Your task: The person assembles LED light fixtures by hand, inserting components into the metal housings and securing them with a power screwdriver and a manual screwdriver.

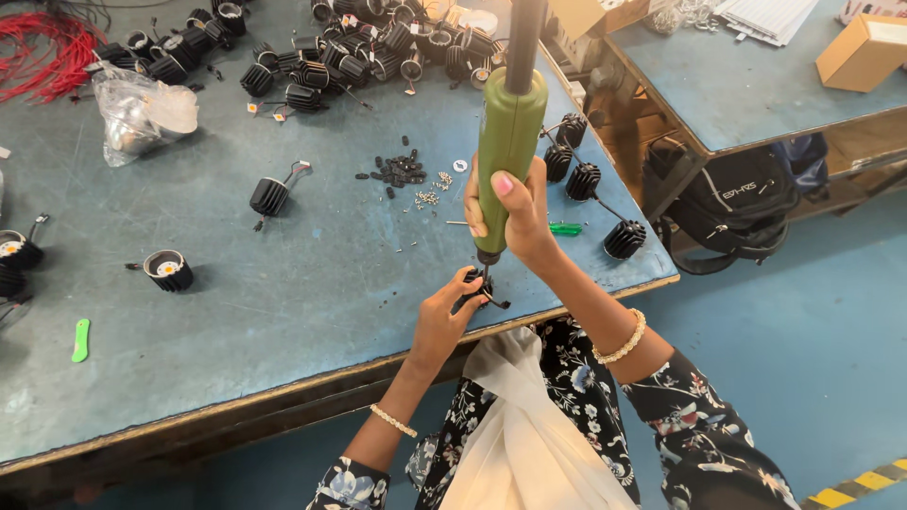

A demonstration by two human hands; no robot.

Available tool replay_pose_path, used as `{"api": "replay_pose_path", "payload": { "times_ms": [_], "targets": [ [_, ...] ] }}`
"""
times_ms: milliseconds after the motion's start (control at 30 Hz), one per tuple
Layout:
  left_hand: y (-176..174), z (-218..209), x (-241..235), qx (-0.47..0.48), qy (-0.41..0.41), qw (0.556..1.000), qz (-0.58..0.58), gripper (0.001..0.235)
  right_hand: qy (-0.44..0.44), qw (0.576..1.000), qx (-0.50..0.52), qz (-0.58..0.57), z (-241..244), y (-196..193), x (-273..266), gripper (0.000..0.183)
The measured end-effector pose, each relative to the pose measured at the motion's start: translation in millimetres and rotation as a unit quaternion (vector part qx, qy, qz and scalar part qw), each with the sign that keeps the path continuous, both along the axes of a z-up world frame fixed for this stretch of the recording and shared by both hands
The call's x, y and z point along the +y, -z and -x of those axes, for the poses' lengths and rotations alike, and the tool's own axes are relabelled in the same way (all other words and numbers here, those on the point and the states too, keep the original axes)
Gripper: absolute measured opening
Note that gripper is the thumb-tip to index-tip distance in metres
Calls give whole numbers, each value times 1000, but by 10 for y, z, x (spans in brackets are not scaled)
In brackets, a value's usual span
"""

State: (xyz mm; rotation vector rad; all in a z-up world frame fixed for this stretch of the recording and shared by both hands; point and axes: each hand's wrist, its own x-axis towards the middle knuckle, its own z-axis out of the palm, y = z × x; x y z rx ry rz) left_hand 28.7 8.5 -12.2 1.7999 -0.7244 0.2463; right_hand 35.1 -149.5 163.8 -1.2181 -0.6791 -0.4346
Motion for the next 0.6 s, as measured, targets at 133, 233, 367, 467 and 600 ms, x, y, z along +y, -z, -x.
{"api": "replay_pose_path", "payload": {
  "times_ms": [133,233,367,467,600],
  "targets": [
    [-4,7,16,1,4,1000,1,29,-7,1000,12,-9,-15,-23,0,59],
    [7,9,14,0,5,1000,1,29,-13,999,23,-17,-10,-27,-9,59],
    [26,1,8,-4,1,1000,4,27,-10,999,28,-25,-5,-16,-14,58],
    [41,1,10,7,9,1000,8,25,-12,999,26,-18,-11,6,5,59],
    [38,1,7,-10,2,1000,2,27,-16,999,28,-8,-41,-3,16,59]
  ]
}}
